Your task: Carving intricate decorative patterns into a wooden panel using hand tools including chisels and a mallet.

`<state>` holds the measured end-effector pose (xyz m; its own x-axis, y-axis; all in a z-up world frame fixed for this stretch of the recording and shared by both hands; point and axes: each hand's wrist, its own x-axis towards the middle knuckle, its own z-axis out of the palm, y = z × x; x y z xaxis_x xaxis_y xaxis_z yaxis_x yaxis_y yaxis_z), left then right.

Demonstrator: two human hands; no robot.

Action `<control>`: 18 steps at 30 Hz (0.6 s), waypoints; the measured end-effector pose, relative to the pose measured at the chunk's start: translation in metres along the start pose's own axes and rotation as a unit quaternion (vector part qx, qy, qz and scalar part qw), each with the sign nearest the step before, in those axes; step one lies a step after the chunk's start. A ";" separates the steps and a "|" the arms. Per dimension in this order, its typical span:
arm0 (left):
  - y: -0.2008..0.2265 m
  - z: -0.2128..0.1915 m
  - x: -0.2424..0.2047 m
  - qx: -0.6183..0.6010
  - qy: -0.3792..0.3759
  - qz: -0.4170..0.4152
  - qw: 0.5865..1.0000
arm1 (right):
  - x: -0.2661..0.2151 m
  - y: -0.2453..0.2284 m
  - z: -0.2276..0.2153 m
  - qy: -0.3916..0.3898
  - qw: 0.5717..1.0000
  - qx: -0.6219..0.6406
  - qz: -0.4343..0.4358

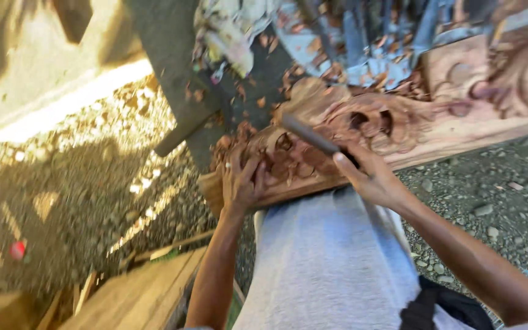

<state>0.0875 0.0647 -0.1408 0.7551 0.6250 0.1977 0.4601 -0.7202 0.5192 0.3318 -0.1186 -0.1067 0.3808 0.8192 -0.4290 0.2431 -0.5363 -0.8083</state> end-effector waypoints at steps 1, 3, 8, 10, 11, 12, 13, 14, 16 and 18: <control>-0.001 -0.001 0.000 -0.011 0.012 -0.002 1.000 | 0.012 -0.009 0.000 0.040 0.998 0.030 -0.035; -0.002 -0.003 -0.001 -0.028 0.024 0.005 0.999 | 0.044 -0.019 0.003 0.092 0.992 0.056 -0.071; 0.002 -0.010 0.006 -0.053 0.023 0.002 0.998 | 0.153 -0.050 0.007 0.263 0.958 0.024 -0.111; -0.005 -0.005 0.000 -0.054 0.019 0.000 0.998 | 0.208 -0.017 0.027 0.317 0.934 -0.049 -0.156; -0.009 -0.002 0.000 -0.050 0.017 -0.012 0.999 | 0.239 -0.001 0.033 0.357 0.904 -0.120 -0.201; -0.007 -0.003 0.004 -0.055 0.020 -0.002 0.998 | 0.243 -0.011 0.029 0.367 0.900 -0.124 -0.202; -0.005 -0.004 0.004 -0.041 0.026 0.004 0.999 | 0.246 -0.019 0.029 0.326 0.924 -0.090 -0.179; -0.004 -0.005 0.004 -0.028 0.032 0.009 0.999 | 0.250 -0.027 0.028 0.283 0.945 -0.057 -0.155; -0.003 -0.004 0.007 -0.042 0.023 -0.009 0.999 | 0.241 -0.032 0.018 0.278 0.940 -0.057 -0.188; -0.003 -0.002 0.004 -0.054 0.012 -0.041 0.998 | 0.231 -0.028 0.006 0.260 0.939 -0.054 -0.218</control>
<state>0.0882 0.0695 -0.1399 0.7056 0.6879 0.1704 0.4656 -0.6312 0.6203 0.4076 0.0871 -0.1857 0.6014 0.7705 0.2111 0.5552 -0.2130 -0.8040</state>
